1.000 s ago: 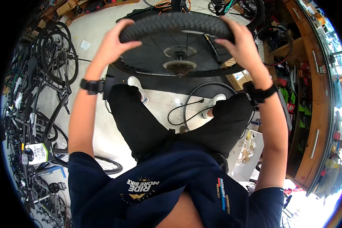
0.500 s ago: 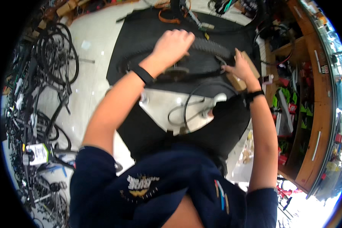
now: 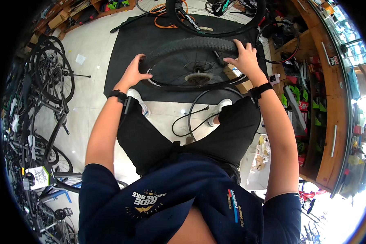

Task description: The person inflates a bicycle tire using a floor pump, then holds the wheel and rotates it while checking the tire surface by hand.

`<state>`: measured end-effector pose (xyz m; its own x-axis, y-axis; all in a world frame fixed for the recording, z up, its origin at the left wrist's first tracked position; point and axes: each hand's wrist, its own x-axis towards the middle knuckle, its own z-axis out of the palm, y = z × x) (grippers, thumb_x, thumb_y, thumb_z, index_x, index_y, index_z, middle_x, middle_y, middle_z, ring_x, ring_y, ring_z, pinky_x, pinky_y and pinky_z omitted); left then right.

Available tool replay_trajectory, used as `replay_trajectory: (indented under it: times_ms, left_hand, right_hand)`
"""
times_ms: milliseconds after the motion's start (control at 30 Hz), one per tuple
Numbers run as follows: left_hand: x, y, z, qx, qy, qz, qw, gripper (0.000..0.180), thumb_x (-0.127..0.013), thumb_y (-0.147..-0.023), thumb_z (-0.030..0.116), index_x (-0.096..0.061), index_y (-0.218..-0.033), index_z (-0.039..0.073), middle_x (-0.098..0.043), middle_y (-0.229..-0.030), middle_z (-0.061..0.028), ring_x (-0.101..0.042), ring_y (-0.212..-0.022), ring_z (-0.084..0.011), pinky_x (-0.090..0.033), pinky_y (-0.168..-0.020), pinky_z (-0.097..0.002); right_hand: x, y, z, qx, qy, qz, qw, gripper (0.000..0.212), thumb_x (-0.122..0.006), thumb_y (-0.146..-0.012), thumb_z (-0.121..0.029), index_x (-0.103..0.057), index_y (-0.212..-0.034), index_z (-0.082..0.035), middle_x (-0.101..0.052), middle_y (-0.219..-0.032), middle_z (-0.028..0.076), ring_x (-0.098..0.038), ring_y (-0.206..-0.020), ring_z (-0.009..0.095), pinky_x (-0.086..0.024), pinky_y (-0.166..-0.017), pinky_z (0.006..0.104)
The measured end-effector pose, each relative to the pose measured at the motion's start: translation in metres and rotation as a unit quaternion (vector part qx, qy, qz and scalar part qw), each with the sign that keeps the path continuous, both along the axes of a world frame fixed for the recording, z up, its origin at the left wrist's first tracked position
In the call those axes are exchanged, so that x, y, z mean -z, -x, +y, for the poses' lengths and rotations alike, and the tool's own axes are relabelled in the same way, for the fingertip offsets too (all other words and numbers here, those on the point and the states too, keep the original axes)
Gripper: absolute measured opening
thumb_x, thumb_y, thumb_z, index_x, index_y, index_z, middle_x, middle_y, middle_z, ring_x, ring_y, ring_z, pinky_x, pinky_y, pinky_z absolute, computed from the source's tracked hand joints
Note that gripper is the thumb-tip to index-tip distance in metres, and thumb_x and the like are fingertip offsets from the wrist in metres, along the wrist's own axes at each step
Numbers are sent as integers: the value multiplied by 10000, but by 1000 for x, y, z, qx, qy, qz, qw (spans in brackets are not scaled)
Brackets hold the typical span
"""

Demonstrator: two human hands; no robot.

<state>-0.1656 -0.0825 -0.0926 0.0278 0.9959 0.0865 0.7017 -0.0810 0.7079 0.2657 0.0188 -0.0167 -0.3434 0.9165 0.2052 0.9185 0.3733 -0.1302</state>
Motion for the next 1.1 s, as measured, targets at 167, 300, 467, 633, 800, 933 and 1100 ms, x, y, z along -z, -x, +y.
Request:
replay_trajectory:
  times_ms: [167, 300, 467, 633, 800, 933, 1100]
  left_hand:
    - [-6, -11, 24, -15, 42, 22, 999, 694, -890, -633, 135, -579, -1238, -2, -634, -1196, -216, -591, -1155, -383, -472, -969, -416]
    - [-38, -21, 25, 13, -27, 70, 997, 648, -881, -635, 154, -596, -1190, -20, -667, -1084, -224, -633, -1051, -393, -498, -901, -418]
    - [-144, -23, 36, 65, -225, 96, 967, 563, -842, -718, 222, -595, -1194, 51, -663, -1088, -174, -625, -1044, -370, -491, -896, -404]
    - [-250, 2, 14, 77, -188, 204, 958, 597, -797, -815, 201, -521, -1322, 47, -653, -1172, -151, -642, -1080, -280, -498, -919, -358]
    - [-136, -9, 17, 78, -123, 341, 929, 616, -816, -750, 218, -524, -1256, 22, -605, -1193, -170, -578, -1099, -377, -481, -942, -428]
    - [-77, -19, -29, 81, -177, 372, 908, 525, -804, -730, 209, -539, -1151, 41, -605, -1007, -123, -608, -984, -328, -496, -832, -425]
    - [-45, -107, 19, 135, -271, 355, 884, 756, -850, -669, 187, -509, -1329, 44, -572, -1229, -132, -561, -1173, -326, -461, -994, -454]
  right_hand:
    - [-16, 23, -11, -73, -87, 16, 993, 783, -843, -707, -447, -505, -1336, -127, -567, -1211, 166, -554, -1129, 383, -441, -960, 513]
    - [-23, 34, -12, -83, 28, -9, 996, 636, -809, -767, -293, -534, -1305, -92, -642, -1117, 181, -610, -1072, 397, -474, -926, 476]
    - [-60, 4, -9, -128, -9, 182, 975, 559, -808, -791, -183, -567, -1266, -12, -652, -1146, 235, -634, -1078, 395, -503, -912, 399]
    - [-117, 38, -14, -166, -96, 233, 953, 656, -766, -834, -194, -453, -1362, 39, -615, -1152, 286, -595, -1073, 441, -485, -919, 445]
    - [49, 52, -5, -65, 20, 135, 989, 1028, -865, -706, -415, -326, -1460, 30, -466, -1391, 269, -450, -1315, 422, -352, -1105, 521]
    - [150, 55, -60, -27, 152, 263, 952, 1106, -886, -666, -432, -294, -1509, -28, -398, -1484, 249, -378, -1369, 470, -313, -1134, 570]
    - [42, 44, -38, -109, 126, 131, 977, 1027, -889, -678, -342, -359, -1475, 30, -394, -1481, 311, -428, -1367, 411, -380, -1125, 401]
